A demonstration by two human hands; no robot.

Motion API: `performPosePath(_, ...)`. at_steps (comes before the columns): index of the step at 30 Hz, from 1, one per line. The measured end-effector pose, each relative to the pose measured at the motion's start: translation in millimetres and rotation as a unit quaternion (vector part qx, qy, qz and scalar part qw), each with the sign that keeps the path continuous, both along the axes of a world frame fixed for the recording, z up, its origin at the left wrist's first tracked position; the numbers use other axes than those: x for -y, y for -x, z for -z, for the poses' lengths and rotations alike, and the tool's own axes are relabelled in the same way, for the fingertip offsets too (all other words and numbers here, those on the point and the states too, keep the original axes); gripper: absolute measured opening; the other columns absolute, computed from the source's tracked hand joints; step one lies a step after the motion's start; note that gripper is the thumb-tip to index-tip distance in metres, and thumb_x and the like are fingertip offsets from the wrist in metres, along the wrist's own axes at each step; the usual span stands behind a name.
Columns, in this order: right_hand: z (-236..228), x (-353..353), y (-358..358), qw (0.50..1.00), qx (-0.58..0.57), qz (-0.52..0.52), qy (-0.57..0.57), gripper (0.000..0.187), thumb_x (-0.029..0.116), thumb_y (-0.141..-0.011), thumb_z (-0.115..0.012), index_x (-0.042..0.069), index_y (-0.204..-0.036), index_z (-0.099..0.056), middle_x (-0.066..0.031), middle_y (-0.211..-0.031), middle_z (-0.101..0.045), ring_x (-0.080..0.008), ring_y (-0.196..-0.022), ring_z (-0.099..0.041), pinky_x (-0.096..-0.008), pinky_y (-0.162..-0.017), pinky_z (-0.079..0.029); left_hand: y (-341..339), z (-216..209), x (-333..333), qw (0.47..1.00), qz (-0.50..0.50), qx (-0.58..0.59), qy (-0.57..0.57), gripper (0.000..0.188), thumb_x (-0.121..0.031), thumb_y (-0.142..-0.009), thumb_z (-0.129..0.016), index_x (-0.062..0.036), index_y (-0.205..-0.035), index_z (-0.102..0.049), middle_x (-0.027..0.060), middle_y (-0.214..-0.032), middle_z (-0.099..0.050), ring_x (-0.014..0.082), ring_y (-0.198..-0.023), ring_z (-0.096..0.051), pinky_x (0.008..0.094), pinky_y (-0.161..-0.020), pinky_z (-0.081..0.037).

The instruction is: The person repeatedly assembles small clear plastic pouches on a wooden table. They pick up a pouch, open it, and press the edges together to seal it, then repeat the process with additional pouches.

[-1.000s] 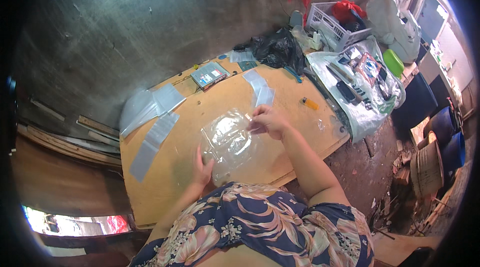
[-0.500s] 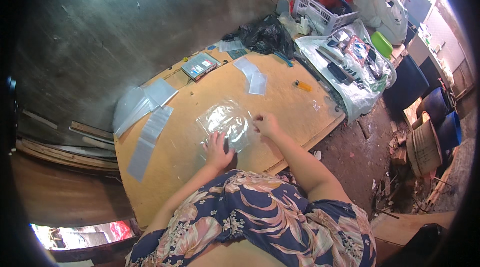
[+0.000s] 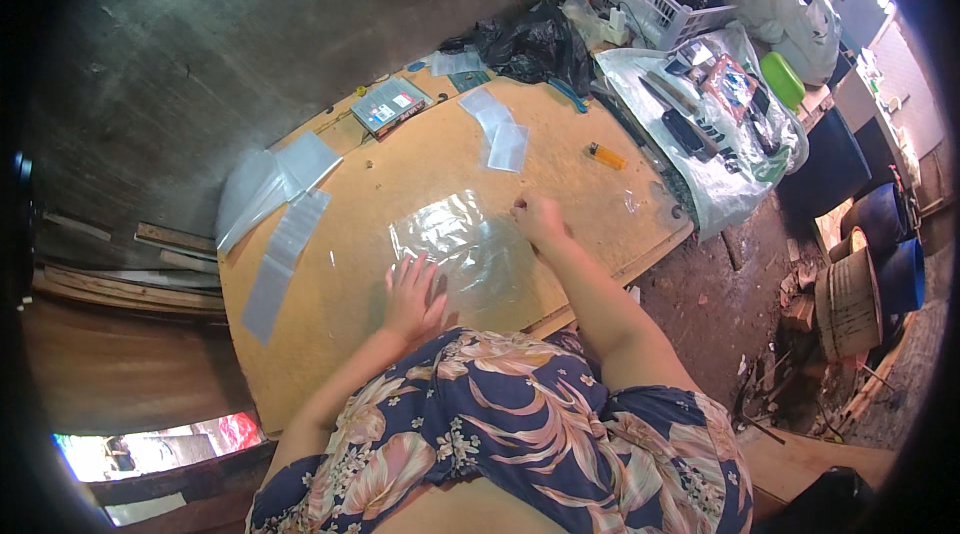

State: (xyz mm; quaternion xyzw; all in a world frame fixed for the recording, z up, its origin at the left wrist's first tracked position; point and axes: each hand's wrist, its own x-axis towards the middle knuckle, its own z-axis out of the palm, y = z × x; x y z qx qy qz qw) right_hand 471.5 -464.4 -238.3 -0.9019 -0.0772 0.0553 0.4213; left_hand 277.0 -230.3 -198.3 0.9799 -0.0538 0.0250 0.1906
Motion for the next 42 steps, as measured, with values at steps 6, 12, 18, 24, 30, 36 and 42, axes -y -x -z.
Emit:
performPosePath(6,-10,2,13,0.998,0.046,0.027,0.015,0.016,0.016,-0.077,-0.067,0.004,-0.087,-0.066,-0.0168,-0.084,-0.067,-0.0309,-0.078,-0.065,-0.0374,-0.07,-0.05,-79,9,55,0.999,-0.024,-0.033,-0.016,0.049,-0.037,-0.083,-0.058,-0.0201,-0.129,-0.052,0.0143,-0.145,-0.032,0.038,-0.136,-0.022,0.0648,-0.104,-0.016)
performPosePath(12,-16,6,15,0.999,0.038,0.025,0.008,0.016,0.015,-0.077,-0.067,0.003,-0.088,-0.065,-0.0174,-0.085,-0.066,-0.0327,-0.081,-0.064,-0.0387,-0.072,-0.05,-89,14,70,0.994,-0.073,-0.066,-0.043,0.054,-0.041,-0.082,-0.058,-0.0252,-0.133,-0.049,0.0134,-0.149,-0.027,0.0386,-0.138,-0.018,0.0651,-0.104,-0.014)
performPosePath(18,-17,11,15,0.999,0.03,0.023,0.015,0.017,0.014,-0.078,-0.066,0.001,-0.089,-0.064,-0.0185,-0.087,-0.065,-0.0342,-0.083,-0.063,-0.0395,-0.074,-0.049,-87,18,72,0.995,-0.074,-0.055,-0.027,0.057,-0.043,-0.078,-0.061,-0.0263,-0.132,-0.051,0.0147,-0.148,-0.027,0.0396,-0.138,-0.018,0.0659,-0.105,-0.013)
performPosePath(24,-22,10,19,0.998,0.035,0.046,0.006,0.027,0.017,-0.079,-0.066,0.002,-0.1,-0.061,-0.0174,-0.097,-0.064,-0.0334,-0.086,-0.062,-0.0399,-0.076,-0.049,-88,15,73,0.994,-0.078,-0.066,-0.024,0.058,-0.045,-0.078,-0.061,-0.0274,-0.132,-0.05,0.0156,-0.148,-0.028,0.0394,-0.139,-0.016,0.0659,-0.105,-0.011)
performPosePath(30,-21,83,26,0.969,0.146,0.194,0.037,0.035,0.019,-0.077,-0.07,0.005,-0.106,-0.056,-0.016,-0.098,-0.059,-0.0336,-0.087,-0.058,-0.0411,-0.078,-0.047,-88,13,75,0.994,-0.077,-0.07,-0.021,0.058,-0.047,-0.079,-0.06,-0.029,-0.133,-0.048,0.0147,-0.149,-0.026,0.0392,-0.139,-0.015,0.0664,-0.105,-0.011)
performPosePath(36,-8,205,8,0.879,0.216,0.38,0.193,0.035,0.019,-0.074,-0.073,0.005,-0.102,-0.057,-0.0163,-0.101,-0.056,-0.035,-0.094,-0.055,-0.041,-0.085,-0.044,-89,10,75,0.992,-0.076,-0.088,-0.051,0.059,-0.048,-0.08,-0.058,-0.0294,-0.135,-0.047,0.0134,-0.15,-0.024,0.0397,-0.139,-0.014,0.0664,-0.105,-0.012)
performPosePath(42,-9,231,-8,0.896,0.04,0.392,0.203,0.026,0.019,-0.076,-0.072,0.003,-0.094,-0.061,-0.0188,-0.103,-0.055,-0.0363,-0.092,-0.057,-0.0418,-0.082,-0.046,-88,4,75,0.993,-0.078,-0.083,-0.032,0.058,-0.047,-0.08,-0.059,-0.029,-0.134,-0.048,0.0138,-0.149,-0.025,0.0392,-0.139,-0.014,0.065,-0.106,-0.012)
